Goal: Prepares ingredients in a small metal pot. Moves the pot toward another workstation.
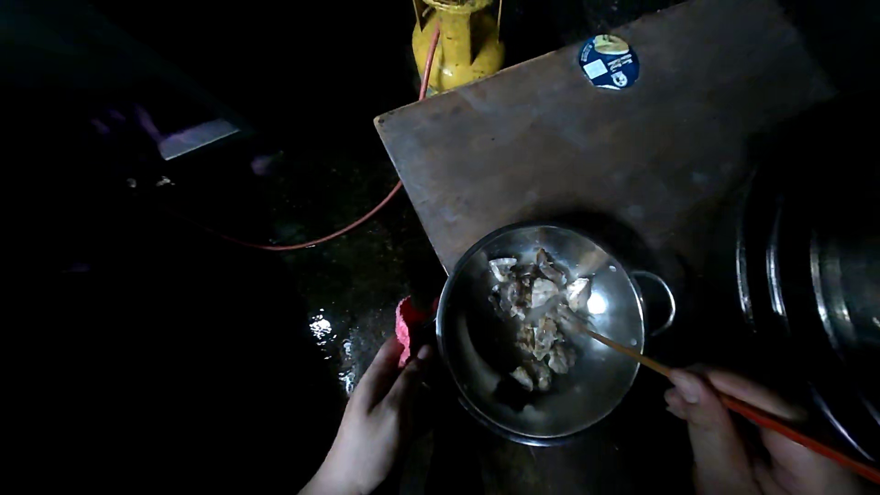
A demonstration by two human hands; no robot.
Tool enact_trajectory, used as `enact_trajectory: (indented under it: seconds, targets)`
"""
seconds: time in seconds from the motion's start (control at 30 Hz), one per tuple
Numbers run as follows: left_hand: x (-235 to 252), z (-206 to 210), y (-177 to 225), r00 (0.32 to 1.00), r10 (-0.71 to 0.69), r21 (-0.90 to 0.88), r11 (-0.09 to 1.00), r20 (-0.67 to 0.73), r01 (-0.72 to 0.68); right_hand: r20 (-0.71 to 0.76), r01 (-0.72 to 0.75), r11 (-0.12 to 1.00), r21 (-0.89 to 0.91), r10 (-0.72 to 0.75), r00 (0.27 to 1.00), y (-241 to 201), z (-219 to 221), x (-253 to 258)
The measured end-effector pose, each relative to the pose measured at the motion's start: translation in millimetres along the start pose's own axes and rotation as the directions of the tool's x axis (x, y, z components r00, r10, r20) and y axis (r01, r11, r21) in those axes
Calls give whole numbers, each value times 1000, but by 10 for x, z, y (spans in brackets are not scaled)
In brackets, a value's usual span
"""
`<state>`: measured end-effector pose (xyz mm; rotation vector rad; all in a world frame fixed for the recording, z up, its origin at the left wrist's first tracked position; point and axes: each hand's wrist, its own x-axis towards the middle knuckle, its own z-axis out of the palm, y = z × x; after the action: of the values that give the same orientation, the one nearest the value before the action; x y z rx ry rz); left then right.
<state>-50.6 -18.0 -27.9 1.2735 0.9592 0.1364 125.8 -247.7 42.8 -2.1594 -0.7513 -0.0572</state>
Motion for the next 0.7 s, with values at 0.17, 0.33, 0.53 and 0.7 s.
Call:
enact_trajectory:
  seconds: [0.17,0.33,0.53,0.7]
  targets:
    - [-4,-7,-11,1000,-24,17,1000,2,24,-8,-1,1000,-27,1,1000,96,140,-60]
    - [1,-19,-28,999,-32,7,999,10,32,-20,-21,999,-28,20,1000,-12,26,-24]
    - [15,-45,-59,1000,-8,38,999,22,7,-59,53,999,13,-52,997,-112,215,114]
    - [30,-82,-111,999,20,48,999,37,-22,-96,90,996,-27,-92,991,-63,460,142]
